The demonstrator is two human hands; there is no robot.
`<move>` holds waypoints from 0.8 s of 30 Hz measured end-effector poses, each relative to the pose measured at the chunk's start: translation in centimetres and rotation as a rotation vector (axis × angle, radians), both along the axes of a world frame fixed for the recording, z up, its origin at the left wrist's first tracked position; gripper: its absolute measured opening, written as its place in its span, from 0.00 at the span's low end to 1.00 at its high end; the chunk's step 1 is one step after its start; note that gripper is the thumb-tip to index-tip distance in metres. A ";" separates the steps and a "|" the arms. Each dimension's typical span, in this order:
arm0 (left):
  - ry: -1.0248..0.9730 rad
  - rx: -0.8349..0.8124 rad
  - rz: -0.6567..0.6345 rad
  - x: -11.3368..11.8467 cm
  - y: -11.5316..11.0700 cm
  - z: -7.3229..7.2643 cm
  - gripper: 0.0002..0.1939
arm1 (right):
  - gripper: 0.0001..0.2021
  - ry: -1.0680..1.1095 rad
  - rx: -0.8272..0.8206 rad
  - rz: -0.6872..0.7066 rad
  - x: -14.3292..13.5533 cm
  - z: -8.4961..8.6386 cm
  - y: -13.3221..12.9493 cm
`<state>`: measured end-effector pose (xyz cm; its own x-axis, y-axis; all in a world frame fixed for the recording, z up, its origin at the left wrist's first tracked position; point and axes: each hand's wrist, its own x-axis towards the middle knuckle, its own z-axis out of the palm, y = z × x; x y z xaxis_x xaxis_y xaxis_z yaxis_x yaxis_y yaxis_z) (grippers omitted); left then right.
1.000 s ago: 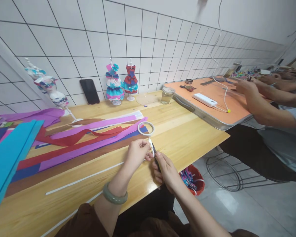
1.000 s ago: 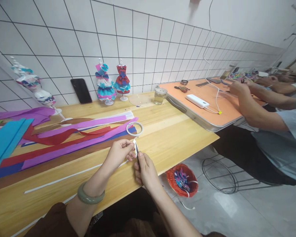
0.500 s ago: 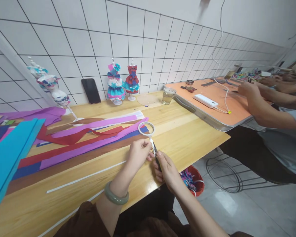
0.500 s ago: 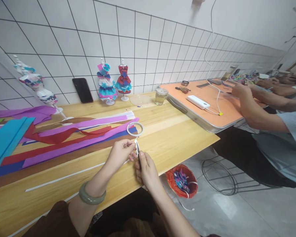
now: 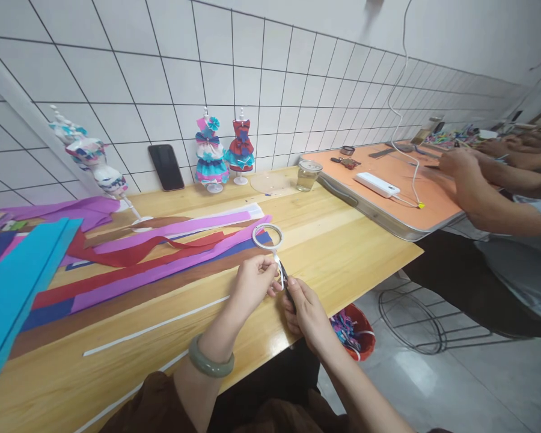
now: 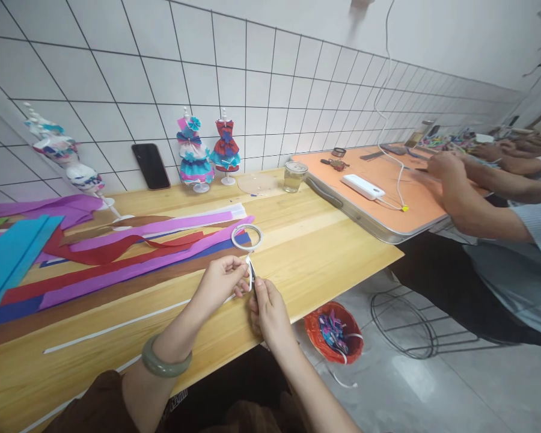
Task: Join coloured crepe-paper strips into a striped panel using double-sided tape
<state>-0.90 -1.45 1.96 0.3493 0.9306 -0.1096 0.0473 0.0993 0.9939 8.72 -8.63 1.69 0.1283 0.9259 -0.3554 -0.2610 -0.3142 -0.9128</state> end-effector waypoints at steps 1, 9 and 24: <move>0.000 -0.001 -0.001 0.0 0.0 0.0 0.10 | 0.18 -0.007 -0.001 -0.002 0.0 0.0 0.0; -0.027 -0.016 0.001 0.2 0.1 -0.2 0.09 | 0.19 -0.028 -0.019 -0.020 0.2 0.1 0.0; -0.030 -0.063 -0.022 0.1 0.0 0.1 0.07 | 0.19 -0.043 -0.017 -0.036 0.0 -0.3 -0.1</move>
